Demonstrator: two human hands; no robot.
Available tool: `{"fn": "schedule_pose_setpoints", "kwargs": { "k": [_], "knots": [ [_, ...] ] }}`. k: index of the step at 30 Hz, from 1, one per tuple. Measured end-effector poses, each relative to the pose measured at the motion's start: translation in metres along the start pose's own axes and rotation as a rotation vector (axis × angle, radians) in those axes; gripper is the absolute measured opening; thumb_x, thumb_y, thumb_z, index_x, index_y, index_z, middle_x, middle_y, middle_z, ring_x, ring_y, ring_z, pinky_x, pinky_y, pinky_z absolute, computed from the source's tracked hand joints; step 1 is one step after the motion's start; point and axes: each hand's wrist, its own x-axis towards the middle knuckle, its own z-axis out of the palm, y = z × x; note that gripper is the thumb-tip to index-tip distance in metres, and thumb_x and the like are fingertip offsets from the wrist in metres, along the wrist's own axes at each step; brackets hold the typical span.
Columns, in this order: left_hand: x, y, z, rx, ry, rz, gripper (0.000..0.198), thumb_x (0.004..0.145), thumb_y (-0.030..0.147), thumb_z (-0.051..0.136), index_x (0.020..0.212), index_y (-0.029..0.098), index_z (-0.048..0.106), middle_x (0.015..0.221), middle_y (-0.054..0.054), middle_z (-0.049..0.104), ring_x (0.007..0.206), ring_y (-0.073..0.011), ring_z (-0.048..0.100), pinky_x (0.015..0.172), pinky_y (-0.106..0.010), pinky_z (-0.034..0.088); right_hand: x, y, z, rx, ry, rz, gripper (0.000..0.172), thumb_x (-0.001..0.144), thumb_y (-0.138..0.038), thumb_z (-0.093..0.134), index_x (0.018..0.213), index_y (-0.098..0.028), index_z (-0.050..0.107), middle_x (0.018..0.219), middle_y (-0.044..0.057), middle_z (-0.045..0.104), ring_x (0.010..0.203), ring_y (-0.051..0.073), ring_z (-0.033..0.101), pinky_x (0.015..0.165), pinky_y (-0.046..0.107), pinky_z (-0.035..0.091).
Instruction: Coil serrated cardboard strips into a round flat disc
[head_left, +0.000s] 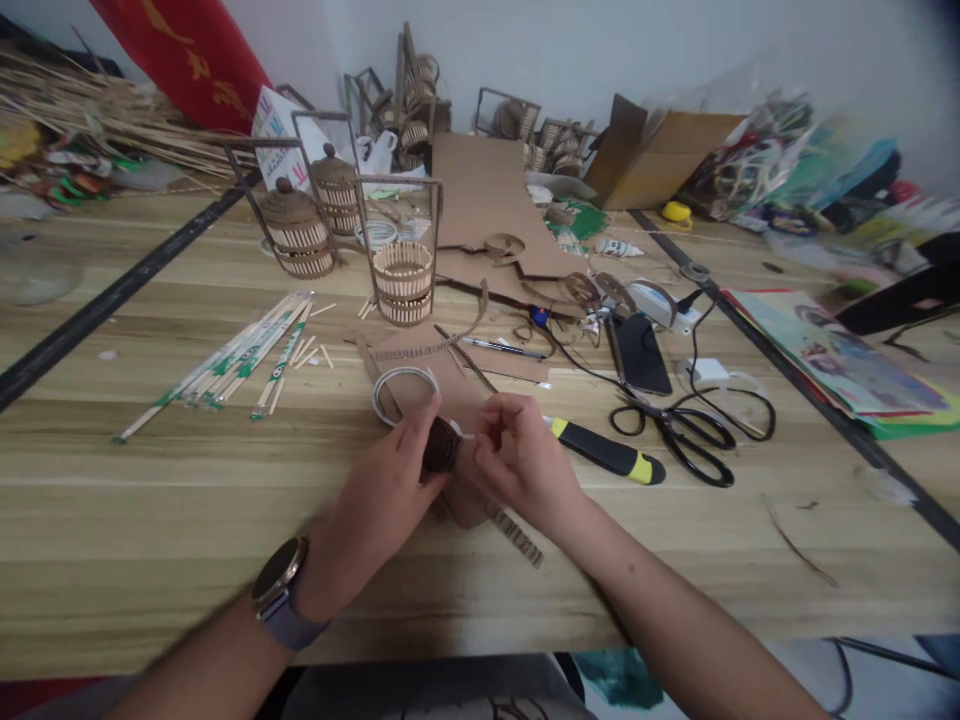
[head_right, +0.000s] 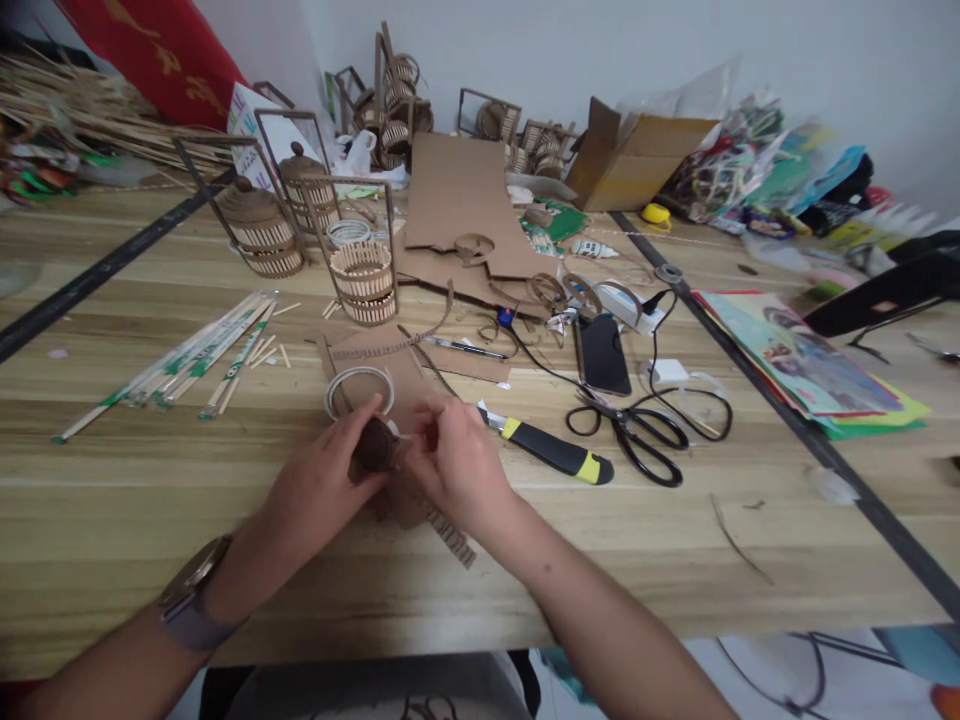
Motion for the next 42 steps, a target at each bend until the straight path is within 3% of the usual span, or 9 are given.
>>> {"fn": "schedule_pose_setpoints", "kwargs": {
  "k": [6, 11, 20, 23, 27, 30, 33, 37, 42],
  "knots": [
    [0.0, 0.0, 0.001, -0.034, -0.054, -0.02, 0.064, 0.071, -0.003, 0.064, 0.129, 0.019, 0.049, 0.128, -0.013, 0.068, 0.112, -0.0292, 0.068, 0.095, -0.044, 0.057, 0.013, 0.023, -0.009, -0.02, 0.136, 0.108, 0.023, 0.081, -0.013, 0.052, 0.101, -0.023, 0.048, 0.079, 0.0, 0.059, 0.068, 0.018, 0.058, 0.066, 0.03, 0.046],
    [0.002, -0.002, -0.002, -0.103, -0.017, -0.029, 0.06, 0.073, 0.001, 0.065, 0.128, 0.019, 0.05, 0.125, -0.012, 0.068, 0.112, -0.0282, 0.068, 0.094, -0.043, 0.057, 0.021, 0.037, -0.017, -0.179, 0.301, 0.012, 0.018, 0.081, -0.011, 0.05, 0.095, -0.023, 0.053, 0.09, 0.006, 0.062, 0.088, 0.024, 0.059, 0.079, 0.038, 0.048],
    [0.001, 0.002, -0.003, -0.229, -0.03, -0.122, 0.059, 0.071, 0.005, 0.072, 0.126, 0.019, 0.054, 0.12, -0.012, 0.07, 0.112, -0.0292, 0.067, 0.094, -0.046, 0.056, 0.023, 0.042, -0.023, -0.19, 0.303, 0.141, 0.014, 0.091, -0.021, 0.049, 0.089, -0.023, 0.063, 0.086, 0.005, 0.072, 0.087, 0.025, 0.064, 0.082, 0.04, 0.046],
    [0.001, 0.002, -0.005, -0.243, 0.012, -0.17, 0.059, 0.071, 0.009, 0.074, 0.125, 0.019, 0.054, 0.117, -0.012, 0.071, 0.106, -0.0288, 0.069, 0.089, -0.045, 0.058, 0.021, 0.037, -0.022, -0.155, 0.279, 0.095, 0.019, 0.092, -0.018, 0.047, 0.091, -0.023, 0.065, 0.089, 0.005, 0.073, 0.089, 0.024, 0.065, 0.081, 0.038, 0.048],
    [0.004, 0.002, -0.009, -0.261, 0.061, -0.262, 0.058, 0.068, 0.01, 0.075, 0.122, 0.019, 0.056, 0.108, -0.009, 0.073, 0.096, -0.0266, 0.071, 0.084, -0.042, 0.059, 0.017, 0.028, -0.018, -0.134, 0.14, 0.03, 0.014, 0.094, -0.02, 0.053, 0.096, -0.023, 0.066, 0.09, 0.004, 0.074, 0.087, 0.024, 0.066, 0.08, 0.037, 0.049],
    [0.006, 0.003, -0.012, -0.268, 0.08, -0.297, 0.055, 0.068, 0.014, 0.076, 0.12, 0.02, 0.057, 0.104, -0.008, 0.073, 0.091, -0.0251, 0.071, 0.082, -0.041, 0.059, 0.017, 0.027, -0.017, -0.158, 0.132, -0.01, 0.015, 0.094, -0.018, 0.052, 0.095, -0.023, 0.066, 0.092, 0.006, 0.073, 0.09, 0.025, 0.065, 0.083, 0.039, 0.048],
    [0.006, 0.004, -0.012, -0.278, 0.099, -0.329, 0.054, 0.067, 0.018, 0.077, 0.118, 0.02, 0.057, 0.098, -0.006, 0.073, 0.085, -0.0242, 0.071, 0.077, -0.04, 0.059, 0.018, 0.028, -0.015, -0.085, 0.094, -0.053, 0.017, 0.092, -0.014, 0.05, 0.095, -0.022, 0.065, 0.096, 0.007, 0.072, 0.092, 0.024, 0.065, 0.083, 0.038, 0.049],
    [0.007, 0.005, -0.013, -0.304, 0.104, -0.369, 0.053, 0.066, 0.021, 0.077, 0.115, 0.019, 0.057, 0.091, -0.005, 0.073, 0.075, -0.0222, 0.07, 0.069, -0.036, 0.058, 0.015, 0.03, -0.007, -0.055, -0.033, -0.085, 0.02, 0.086, -0.011, 0.05, 0.09, -0.023, 0.066, 0.082, 0.005, 0.07, 0.081, 0.023, 0.064, 0.075, 0.036, 0.047],
    [0.008, 0.006, -0.013, -0.316, 0.107, -0.386, 0.051, 0.065, 0.023, 0.078, 0.112, 0.02, 0.057, 0.087, -0.003, 0.071, 0.071, -0.0209, 0.068, 0.064, -0.033, 0.056, 0.013, 0.03, -0.007, -0.05, 0.054, -0.034, 0.024, 0.078, -0.004, 0.046, 0.073, -0.023, 0.059, 0.074, 0.004, 0.065, 0.077, 0.022, 0.059, 0.072, 0.035, 0.045]
  ]
}}
